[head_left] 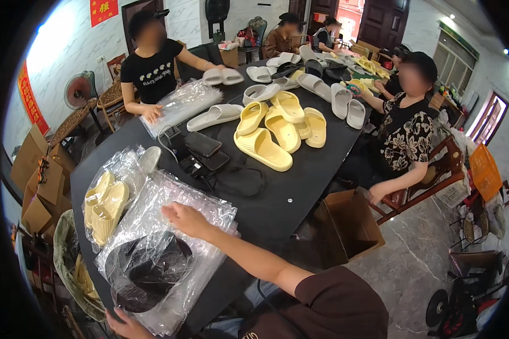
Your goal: The person retrieves pairs of slippers from large green sacks and wraps them in bubble wrap on a table. They handle multiple pairs of yellow, white, and black slippers, placing them on the wrap and folding the material around them. The wrapped items are then set aside on the table.
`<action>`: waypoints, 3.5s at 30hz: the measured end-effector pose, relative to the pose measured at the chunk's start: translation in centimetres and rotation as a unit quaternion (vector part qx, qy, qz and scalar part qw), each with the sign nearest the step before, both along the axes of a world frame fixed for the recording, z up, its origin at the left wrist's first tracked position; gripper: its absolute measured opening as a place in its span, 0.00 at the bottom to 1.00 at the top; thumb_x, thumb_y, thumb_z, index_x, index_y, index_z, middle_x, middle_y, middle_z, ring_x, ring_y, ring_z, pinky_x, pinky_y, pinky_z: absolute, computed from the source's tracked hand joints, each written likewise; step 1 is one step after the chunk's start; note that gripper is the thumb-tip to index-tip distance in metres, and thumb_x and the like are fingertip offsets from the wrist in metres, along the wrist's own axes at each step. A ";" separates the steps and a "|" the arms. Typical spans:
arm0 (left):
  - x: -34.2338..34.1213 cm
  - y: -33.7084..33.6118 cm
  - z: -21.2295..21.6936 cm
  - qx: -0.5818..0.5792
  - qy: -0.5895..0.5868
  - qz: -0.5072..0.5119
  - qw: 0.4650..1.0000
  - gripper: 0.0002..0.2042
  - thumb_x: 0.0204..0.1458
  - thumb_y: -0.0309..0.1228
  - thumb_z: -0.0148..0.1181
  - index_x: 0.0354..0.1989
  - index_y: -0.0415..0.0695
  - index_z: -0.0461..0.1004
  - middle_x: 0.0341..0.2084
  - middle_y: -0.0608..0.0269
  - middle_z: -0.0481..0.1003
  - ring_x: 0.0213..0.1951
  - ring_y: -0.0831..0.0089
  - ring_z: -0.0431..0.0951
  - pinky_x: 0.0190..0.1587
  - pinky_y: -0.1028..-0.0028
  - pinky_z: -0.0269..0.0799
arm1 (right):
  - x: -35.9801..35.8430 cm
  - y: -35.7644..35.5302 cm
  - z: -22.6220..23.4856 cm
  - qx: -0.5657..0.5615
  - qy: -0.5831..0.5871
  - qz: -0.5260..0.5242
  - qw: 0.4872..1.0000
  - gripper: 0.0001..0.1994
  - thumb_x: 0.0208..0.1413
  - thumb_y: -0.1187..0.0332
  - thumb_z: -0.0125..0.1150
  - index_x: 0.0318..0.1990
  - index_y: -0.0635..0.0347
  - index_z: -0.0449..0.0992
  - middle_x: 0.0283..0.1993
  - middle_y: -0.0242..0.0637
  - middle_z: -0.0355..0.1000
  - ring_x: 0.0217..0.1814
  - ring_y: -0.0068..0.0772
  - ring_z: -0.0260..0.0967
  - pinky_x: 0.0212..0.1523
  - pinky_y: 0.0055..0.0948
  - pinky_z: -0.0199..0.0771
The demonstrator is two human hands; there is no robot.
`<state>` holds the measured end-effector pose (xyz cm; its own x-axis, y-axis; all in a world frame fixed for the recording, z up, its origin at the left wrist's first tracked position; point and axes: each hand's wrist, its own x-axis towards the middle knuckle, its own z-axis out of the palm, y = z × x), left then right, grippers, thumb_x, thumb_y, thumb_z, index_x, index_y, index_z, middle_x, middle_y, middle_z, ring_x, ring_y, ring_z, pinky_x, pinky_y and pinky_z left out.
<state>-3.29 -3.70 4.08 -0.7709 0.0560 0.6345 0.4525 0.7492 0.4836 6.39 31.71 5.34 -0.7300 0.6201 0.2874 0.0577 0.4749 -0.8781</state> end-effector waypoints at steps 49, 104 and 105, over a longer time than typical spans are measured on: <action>-6.2 1.2 -0.4 0.047 -0.297 -0.051 0.952 0.23 0.59 0.48 0.48 0.32 0.35 0.73 0.18 0.56 0.73 0.18 0.72 0.75 0.20 0.72 0.68 | -0.5 6.8 5.1 0.047 -0.325 0.256 0.909 0.14 0.47 0.67 0.64 0.43 0.58 0.77 0.50 0.41 0.73 0.53 0.38 0.68 0.50 0.33 0.68; -10.8 6.0 -11.0 -0.367 0.169 -0.117 0.907 0.25 0.62 0.43 0.37 0.66 0.45 0.53 0.66 0.59 0.52 0.68 0.65 0.47 0.67 0.60 0.44 | -9.1 -18.2 0.1 0.186 -0.114 0.224 0.950 0.10 0.45 0.66 0.61 0.30 0.65 0.74 0.33 0.52 0.74 0.40 0.55 0.72 0.43 0.45 0.72; -11.0 5.7 -11.2 -0.395 0.203 -0.071 0.893 0.25 0.62 0.42 0.36 0.66 0.45 0.53 0.66 0.59 0.52 0.69 0.65 0.47 0.67 0.60 0.44 | -8.5 -17.0 0.6 0.174 -0.140 0.197 0.955 0.10 0.44 0.69 0.60 0.32 0.66 0.73 0.35 0.56 0.73 0.42 0.58 0.70 0.43 0.48 0.70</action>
<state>-14.33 2.04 -7.08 -0.4355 0.6886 0.5797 0.5879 0.7053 -0.3961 -2.08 14.69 5.98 -0.9653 0.1834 0.1861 0.0226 0.7684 -0.6396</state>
